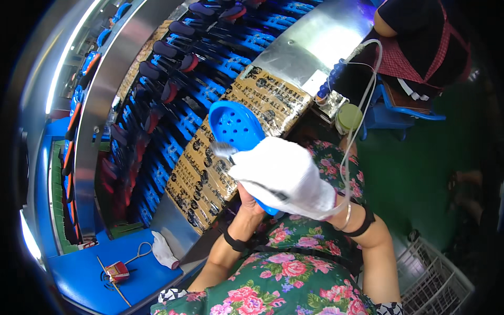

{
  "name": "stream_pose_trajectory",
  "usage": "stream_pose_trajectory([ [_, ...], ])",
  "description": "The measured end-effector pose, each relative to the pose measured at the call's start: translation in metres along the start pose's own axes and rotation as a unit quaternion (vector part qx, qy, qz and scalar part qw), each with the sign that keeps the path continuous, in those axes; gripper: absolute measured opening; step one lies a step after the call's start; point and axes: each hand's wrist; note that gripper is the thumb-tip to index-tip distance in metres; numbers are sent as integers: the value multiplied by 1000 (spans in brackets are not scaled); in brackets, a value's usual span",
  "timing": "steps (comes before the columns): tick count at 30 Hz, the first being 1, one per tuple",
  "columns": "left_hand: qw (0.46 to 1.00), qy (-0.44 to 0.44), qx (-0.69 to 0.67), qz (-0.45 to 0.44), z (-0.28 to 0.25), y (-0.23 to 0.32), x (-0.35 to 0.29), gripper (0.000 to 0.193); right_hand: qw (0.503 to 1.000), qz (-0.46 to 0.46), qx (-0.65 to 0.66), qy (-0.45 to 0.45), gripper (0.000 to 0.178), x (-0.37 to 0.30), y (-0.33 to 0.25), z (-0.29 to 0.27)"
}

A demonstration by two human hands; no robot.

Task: Applying adhesive or liquid to the interior of blue shoe soles using a brush on an assembly line.

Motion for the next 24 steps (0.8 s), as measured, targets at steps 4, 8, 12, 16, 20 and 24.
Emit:
stream_pose_trajectory([
  [4, 966, 35, 254, 42, 1, -2, 2, 88, 996, 10, -8, 88, 24, 6, 7, -11],
  [8, 958, 21, 285, 34, 11, -4, 10, 91, 997, -15, -60, 45, 33, -8, 8, -1],
  [12, 954, -14, 298, 40, 19, -9, 26, 98, 997, 17, 52, 54, 24, -11, 9, -2],
  [16, 938, 7, 332, 96, 25, -13, 31, 98, 977, 120, 121, 130, 21, -17, 16, -1],
  [20, 980, -31, 190, 41, 21, -6, 40, 92, 995, 23, -31, 92, 28, -34, 22, 15],
  [24, 989, -50, 129, 47, 23, -6, 42, 102, 986, 111, 110, 58, 20, -34, 21, 3],
])
Point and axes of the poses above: each hand's wrist, its own x-axis towards the middle knuckle, its own z-axis out of the palm, y = z × x, and after that the axes turned 10 degrees about z, right-handed
